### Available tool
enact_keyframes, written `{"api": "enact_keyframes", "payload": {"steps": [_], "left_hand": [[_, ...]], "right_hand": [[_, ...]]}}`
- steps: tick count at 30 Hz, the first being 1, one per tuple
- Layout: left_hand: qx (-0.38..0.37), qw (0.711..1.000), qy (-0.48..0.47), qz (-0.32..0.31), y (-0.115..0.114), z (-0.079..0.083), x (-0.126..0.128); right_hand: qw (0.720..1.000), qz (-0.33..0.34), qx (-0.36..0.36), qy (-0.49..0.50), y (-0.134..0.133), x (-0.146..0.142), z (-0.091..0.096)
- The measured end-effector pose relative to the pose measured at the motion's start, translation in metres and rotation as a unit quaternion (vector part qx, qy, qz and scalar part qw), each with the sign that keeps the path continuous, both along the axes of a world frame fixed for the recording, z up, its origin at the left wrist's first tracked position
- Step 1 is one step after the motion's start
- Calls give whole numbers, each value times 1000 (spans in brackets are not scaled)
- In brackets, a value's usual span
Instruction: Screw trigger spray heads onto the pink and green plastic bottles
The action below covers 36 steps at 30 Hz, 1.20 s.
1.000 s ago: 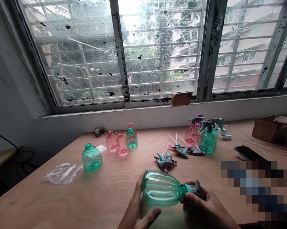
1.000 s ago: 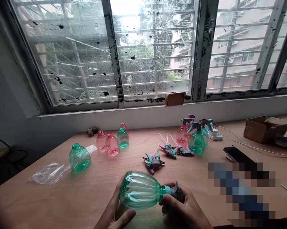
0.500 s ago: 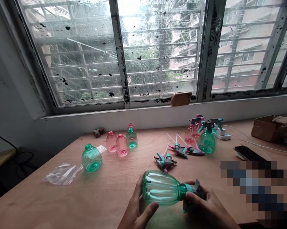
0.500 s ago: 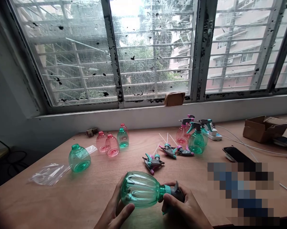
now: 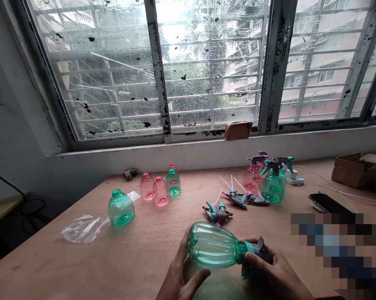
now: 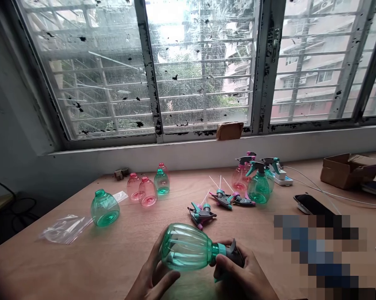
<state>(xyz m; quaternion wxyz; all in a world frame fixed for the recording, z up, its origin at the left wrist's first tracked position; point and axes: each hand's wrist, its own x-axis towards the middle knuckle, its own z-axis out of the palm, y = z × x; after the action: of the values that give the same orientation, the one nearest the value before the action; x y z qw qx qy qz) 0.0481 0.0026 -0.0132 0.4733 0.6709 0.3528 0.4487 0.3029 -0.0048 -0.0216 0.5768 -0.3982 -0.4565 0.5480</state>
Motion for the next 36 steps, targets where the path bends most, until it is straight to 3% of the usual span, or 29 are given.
{"api": "enact_keyframes", "payload": {"steps": [3,6,14,17,24,31,36], "left_hand": [[18,1000,-2,6,6,-13,-1],[23,999,12,21,6,-16,-2],[26,998,56,12,-8,13,-1],[18,999,36,18,-8,17,0],[-24,1000,11,8,-7,14,-2],[120,987,74,77,-7,7,-1],[64,995,46,66,-7,2,-1]], "right_hand": [[1000,1,-5,9,1,0,-1],[1000,-1,-17,20,0,-1,0],[1000,17,-14,-19,-2,0,6],[999,26,-19,-27,-3,1,8],[999,20,-28,-31,-4,-1,10],[999,23,-31,-25,-6,-2,15],[999,22,-16,-40,-6,-2,15]]}}
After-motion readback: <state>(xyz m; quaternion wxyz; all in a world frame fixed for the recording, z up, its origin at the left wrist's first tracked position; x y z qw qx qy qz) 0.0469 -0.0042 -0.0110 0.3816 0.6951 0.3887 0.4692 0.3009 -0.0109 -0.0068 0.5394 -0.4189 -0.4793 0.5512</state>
